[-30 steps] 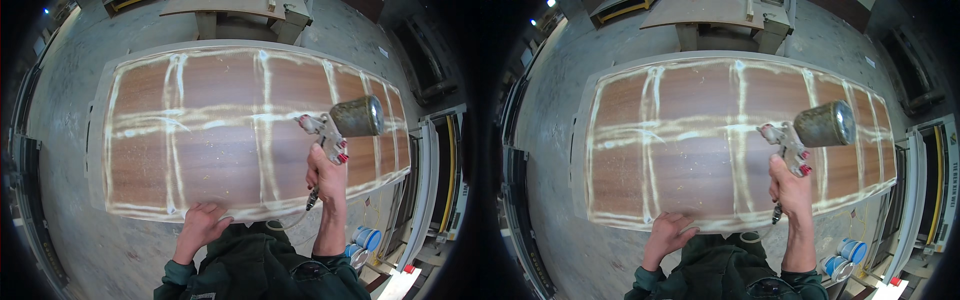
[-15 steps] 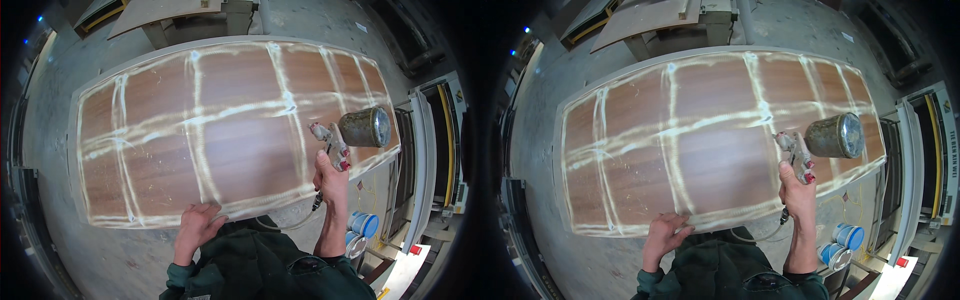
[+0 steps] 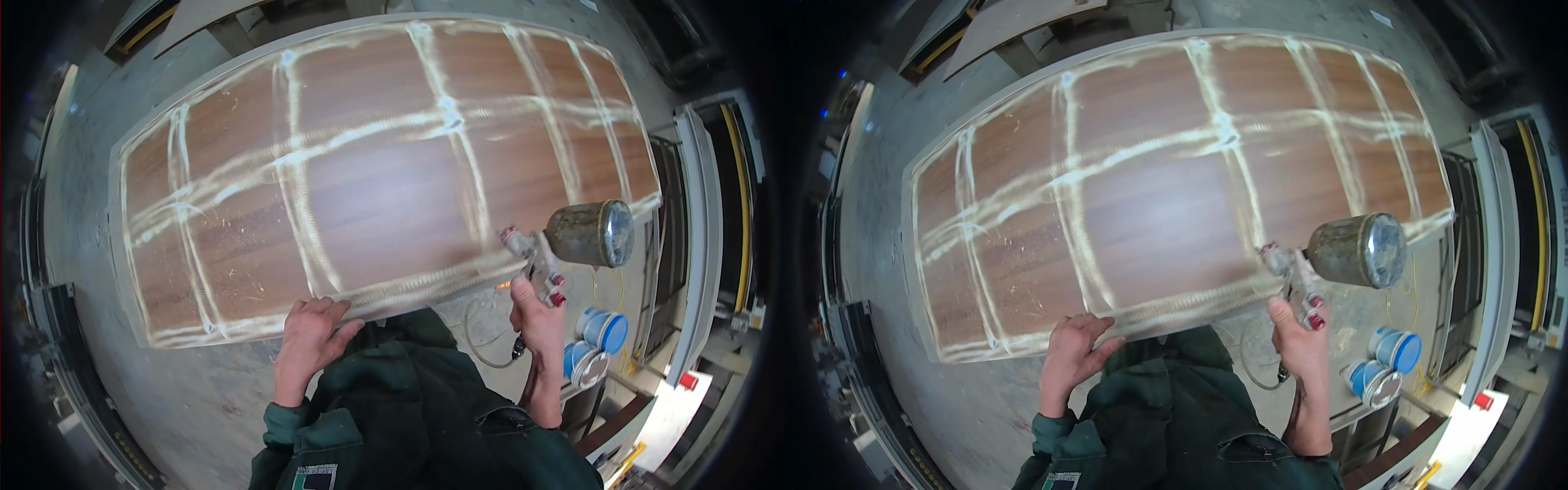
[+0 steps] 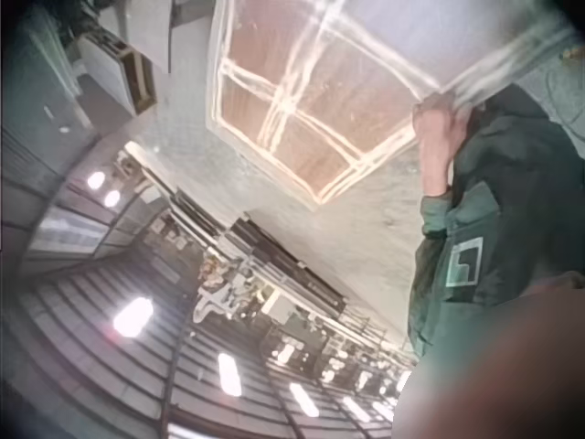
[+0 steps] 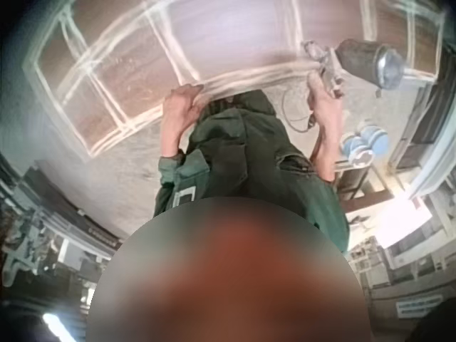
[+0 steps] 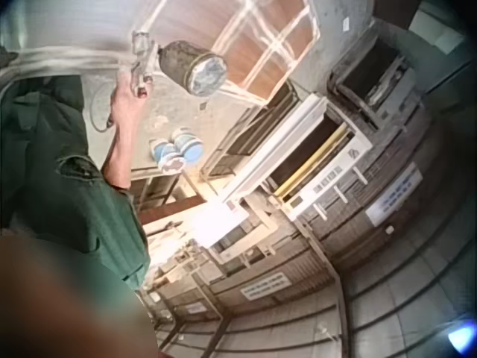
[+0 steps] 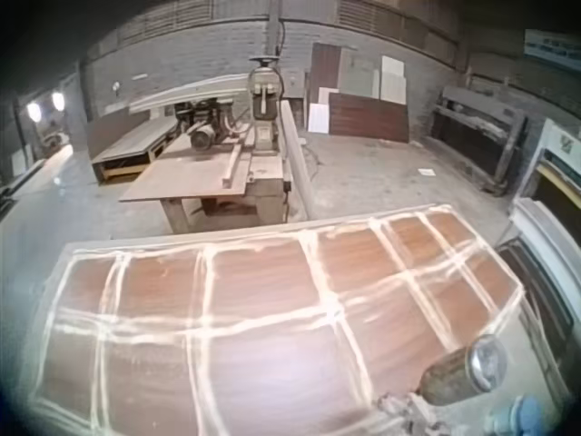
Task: Applying a spray coating to a large wooden panel using an industrial spray gun.
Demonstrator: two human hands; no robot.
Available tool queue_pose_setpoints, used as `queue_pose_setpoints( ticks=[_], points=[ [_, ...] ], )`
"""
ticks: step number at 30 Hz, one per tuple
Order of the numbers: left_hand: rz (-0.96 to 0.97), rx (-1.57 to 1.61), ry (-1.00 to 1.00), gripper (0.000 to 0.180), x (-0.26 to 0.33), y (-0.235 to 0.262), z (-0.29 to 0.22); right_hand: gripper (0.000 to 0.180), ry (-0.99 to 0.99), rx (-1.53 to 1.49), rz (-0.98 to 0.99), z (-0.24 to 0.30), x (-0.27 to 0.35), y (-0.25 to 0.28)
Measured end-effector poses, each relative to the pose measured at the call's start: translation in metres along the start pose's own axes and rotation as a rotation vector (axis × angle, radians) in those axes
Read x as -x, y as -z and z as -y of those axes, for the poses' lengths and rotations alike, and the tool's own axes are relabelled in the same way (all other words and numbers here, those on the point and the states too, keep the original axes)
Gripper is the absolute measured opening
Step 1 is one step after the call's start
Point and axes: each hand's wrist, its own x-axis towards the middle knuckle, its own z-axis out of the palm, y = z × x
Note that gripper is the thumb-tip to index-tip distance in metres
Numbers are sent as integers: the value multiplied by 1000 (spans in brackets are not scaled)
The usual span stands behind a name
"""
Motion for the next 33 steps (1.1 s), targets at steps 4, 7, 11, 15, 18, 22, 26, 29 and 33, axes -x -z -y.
queue_pose_setpoints(
  ticks=[4, 7, 11, 15, 18, 22, 26, 29, 33],
  points=[
    [33, -7, -109, 34, 7, -2, -4, 32, -32, -62, 162, -40, 59, 10],
    [43, -3, -149, 34, 33, -5, 5, 33, -13, -91, 39, -52, 100, -1],
    [55, -21, -151, 35, 80, -10, 32, 32, 12, -98, -155, -82, 140, -7],
    [35, -26, -147, 37, 130, -26, 65, 31, 54, -92, -70, -98, 191, -21],
    [95, -66, -113, 38, 159, -27, 73, 33, 13, -96, 72, -114, 227, -33],
    [64, -67, -130, 38, 190, -28, 80, 35, -4, -70, -53, -132, 258, -38],
    [120, -69, -103, 38, 207, -28, 88, 35, 30, -152, -217, -135, 267, -37],
    [134, -89, -114, 37, 208, -31, 87, 34, 22, -83, -194, -150, 284, -30],
    [194, -92, -116, 35, 202, -30, 74, 30, -80, -101, 17, -152, 308, -27]
  ],
)
